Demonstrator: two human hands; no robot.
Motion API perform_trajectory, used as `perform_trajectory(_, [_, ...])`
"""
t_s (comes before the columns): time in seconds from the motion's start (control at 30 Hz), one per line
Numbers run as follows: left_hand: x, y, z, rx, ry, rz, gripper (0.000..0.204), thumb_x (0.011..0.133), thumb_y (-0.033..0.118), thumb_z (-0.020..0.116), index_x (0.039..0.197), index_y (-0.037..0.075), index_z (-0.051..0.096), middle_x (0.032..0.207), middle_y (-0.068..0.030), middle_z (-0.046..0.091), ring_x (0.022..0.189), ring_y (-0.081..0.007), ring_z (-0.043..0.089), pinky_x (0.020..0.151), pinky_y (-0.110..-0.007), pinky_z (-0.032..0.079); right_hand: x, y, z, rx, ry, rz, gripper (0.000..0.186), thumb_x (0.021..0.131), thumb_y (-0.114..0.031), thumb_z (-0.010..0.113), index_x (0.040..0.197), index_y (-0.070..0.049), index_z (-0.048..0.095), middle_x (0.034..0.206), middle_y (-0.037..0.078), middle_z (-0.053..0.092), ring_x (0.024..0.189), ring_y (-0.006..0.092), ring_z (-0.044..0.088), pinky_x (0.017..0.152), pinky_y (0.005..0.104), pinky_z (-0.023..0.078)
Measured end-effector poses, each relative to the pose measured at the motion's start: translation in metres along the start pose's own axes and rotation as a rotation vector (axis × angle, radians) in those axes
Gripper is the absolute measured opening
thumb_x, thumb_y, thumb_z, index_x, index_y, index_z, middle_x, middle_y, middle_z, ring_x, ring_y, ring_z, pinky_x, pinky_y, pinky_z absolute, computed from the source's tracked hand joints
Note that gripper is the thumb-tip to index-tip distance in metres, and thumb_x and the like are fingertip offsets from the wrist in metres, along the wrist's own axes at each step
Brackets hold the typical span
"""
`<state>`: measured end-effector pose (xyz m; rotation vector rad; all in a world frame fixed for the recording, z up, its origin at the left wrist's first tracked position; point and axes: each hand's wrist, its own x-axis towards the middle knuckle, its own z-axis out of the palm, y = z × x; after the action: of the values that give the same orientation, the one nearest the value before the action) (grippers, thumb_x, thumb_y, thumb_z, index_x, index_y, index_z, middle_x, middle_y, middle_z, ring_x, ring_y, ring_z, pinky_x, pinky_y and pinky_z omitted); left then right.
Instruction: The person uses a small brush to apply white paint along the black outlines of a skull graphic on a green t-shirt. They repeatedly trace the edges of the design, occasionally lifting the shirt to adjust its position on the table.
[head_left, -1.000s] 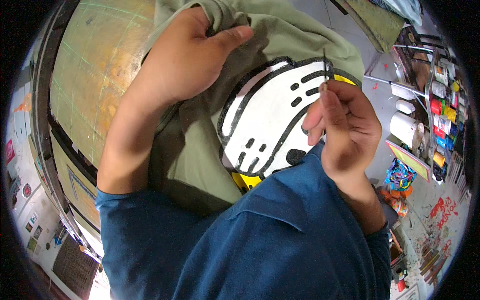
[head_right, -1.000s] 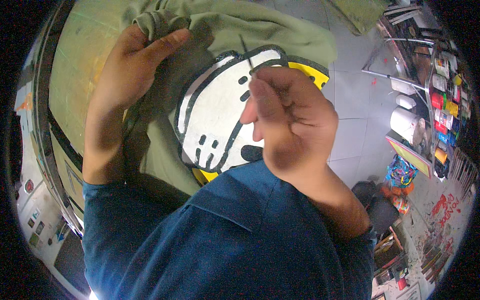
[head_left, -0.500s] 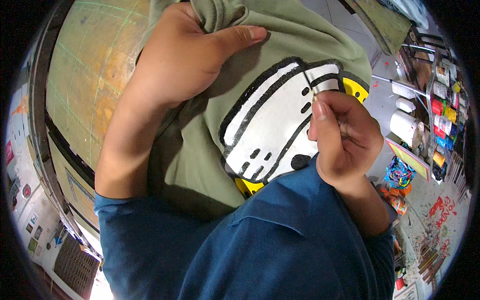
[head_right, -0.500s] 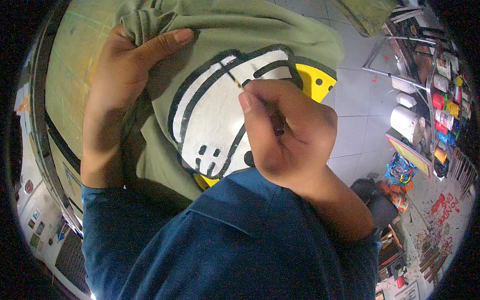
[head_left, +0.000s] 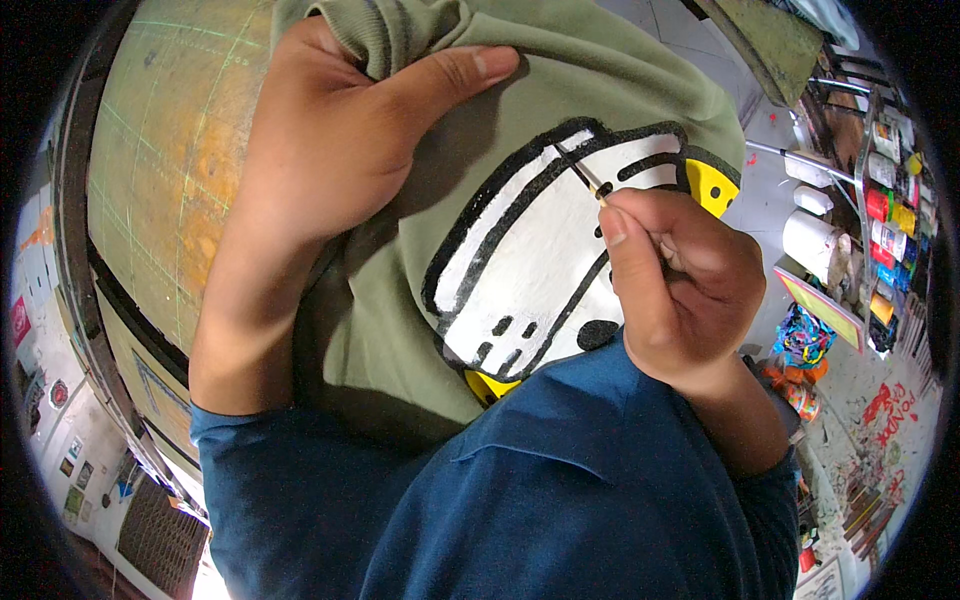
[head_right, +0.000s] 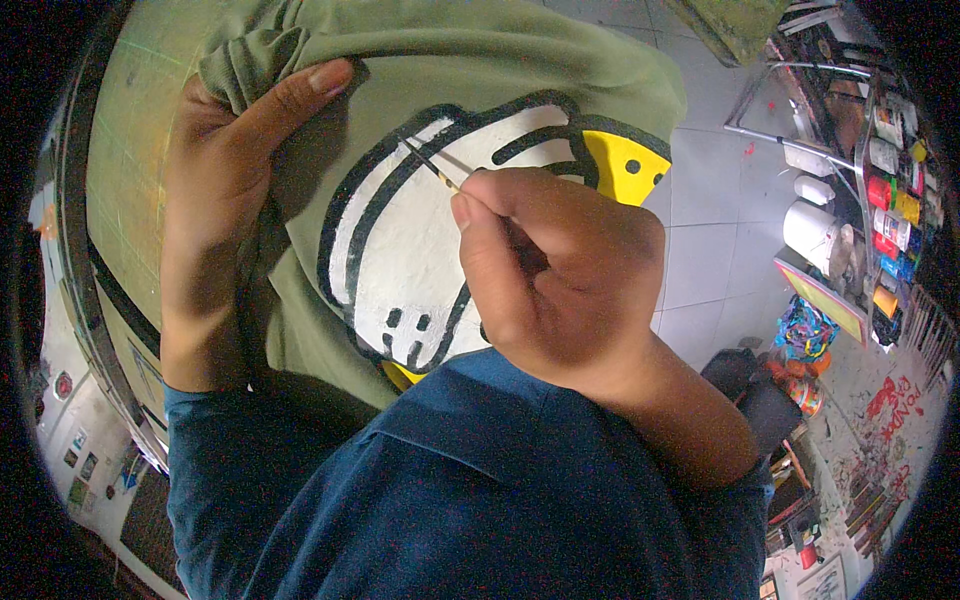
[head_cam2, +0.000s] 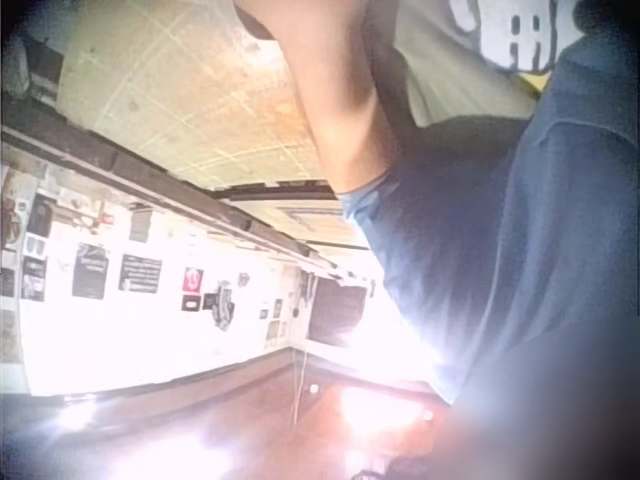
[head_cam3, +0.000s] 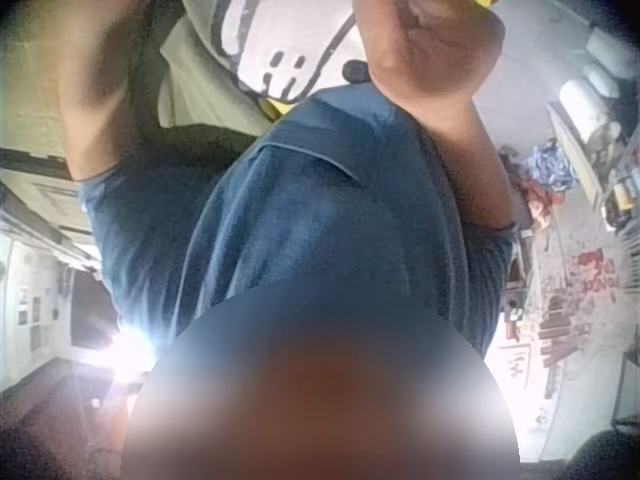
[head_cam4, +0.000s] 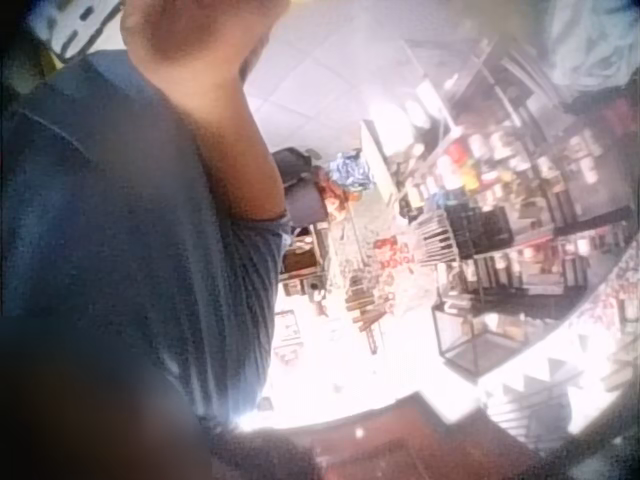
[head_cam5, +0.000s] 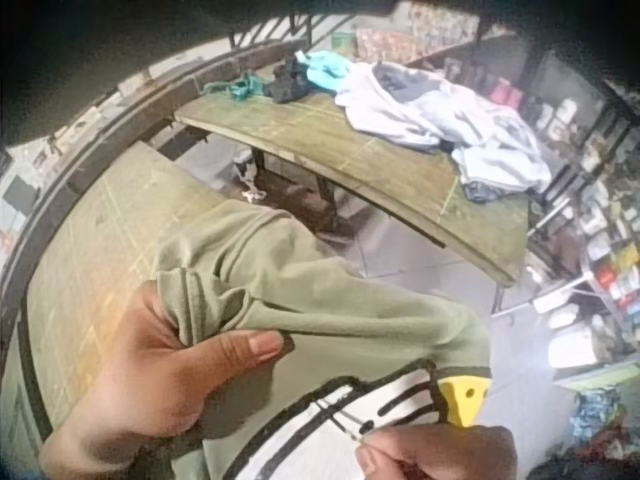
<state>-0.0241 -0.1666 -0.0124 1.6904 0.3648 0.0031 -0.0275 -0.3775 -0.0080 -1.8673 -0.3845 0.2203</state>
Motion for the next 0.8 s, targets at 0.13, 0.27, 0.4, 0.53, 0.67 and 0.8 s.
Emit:
perform_trajectory(0.13, [0.0005,-0.0004,-0.0013,0.031,-0.001,0.037,0.012,0.084,0.005,0.068,0.096,0.002,0.07,0.085,-0.0042,0.07,0.071,-0.0095,0.064,0.063,-0.021,0.049,0.0035,-0.0018,-0.0003,-0.052,-0.02,-0.026,0.002,0.083,-0.002,0.064,0.08,-0.002,0.065,0.055,0.005,0.058,0.046,0.007,0.053,0.044,0.0231,0.038])
perform_trajectory(0.27, [0.0,0.0023,-0.0048,0.054,-0.029,0.03,0.013,0.084,0.006,0.067,0.096,0.002,0.07,0.085,-0.0042,0.07,0.072,-0.0092,0.064,0.063,-0.021,0.049,0.0037,-0.0024,0.0016,-0.096,-0.033,-0.026,0.003,0.082,-0.003,0.064,0.08,-0.004,0.064,0.056,0.007,0.057,0.046,0.0109,0.055,0.045,0.0246,0.04])
perform_trajectory(0.4, [-0.0003,0.0041,-0.0043,0.071,-0.019,-0.016,0.012,0.085,0.005,0.067,0.096,0.001,0.071,0.085,-0.0044,0.07,0.072,-0.0094,0.064,0.063,-0.021,0.049,0.0043,-0.0034,0.0007,-0.124,-0.046,-0.019,0.003,0.083,-0.005,0.064,0.08,-0.005,0.064,0.058,0.009,0.059,0.048,0.0145,0.057,0.046,0.0261,0.042])
perform_trajectory(0.53, [-0.0008,0.0056,0.0002,0.031,-0.004,0.029,0.013,0.085,0.005,0.066,0.096,0.001,0.07,0.086,-0.0053,0.07,0.073,-0.0098,0.064,0.064,-0.022,0.05,0.0052,-0.0029,-0.0022,-0.188,-0.138,-0.127,0.006,0.086,0.005,0.061,0.09,0.004,0.064,0.063,0.0,0.059,0.054,0.0003,0.045,0.047,0.0172,0.033])
perform_trajectory(0.67, [0.0002,0.0028,-0.0015,0.02,-0.022,0.032,0.013,0.085,0.006,0.066,0.096,0.001,0.07,0.085,-0.0058,0.07,0.072,-0.0102,0.064,0.064,-0.022,0.05,0.0045,-0.0008,-0.0005,-0.187,-0.111,-0.121,0.003,0.085,0.0,0.062,0.087,0.0,0.064,0.063,0.004,0.06,0.053,0.0085,0.051,0.048,0.0217,0.037])
perform_trajectory(0.8, [-0.0004,0.0021,-0.0017,0.0,-0.021,0.03,0.013,0.085,0.006,0.066,0.096,0.001,0.07,0.085,-0.0054,0.07,0.072,-0.0102,0.064,0.063,-0.021,0.05,0.0053,-0.0012,0.0005,-0.198,-0.117,-0.14,0.004,0.085,0.0,0.061,0.088,0.001,0.064,0.063,0.005,0.06,0.053,0.0087,0.051,0.047,0.0215,0.037])
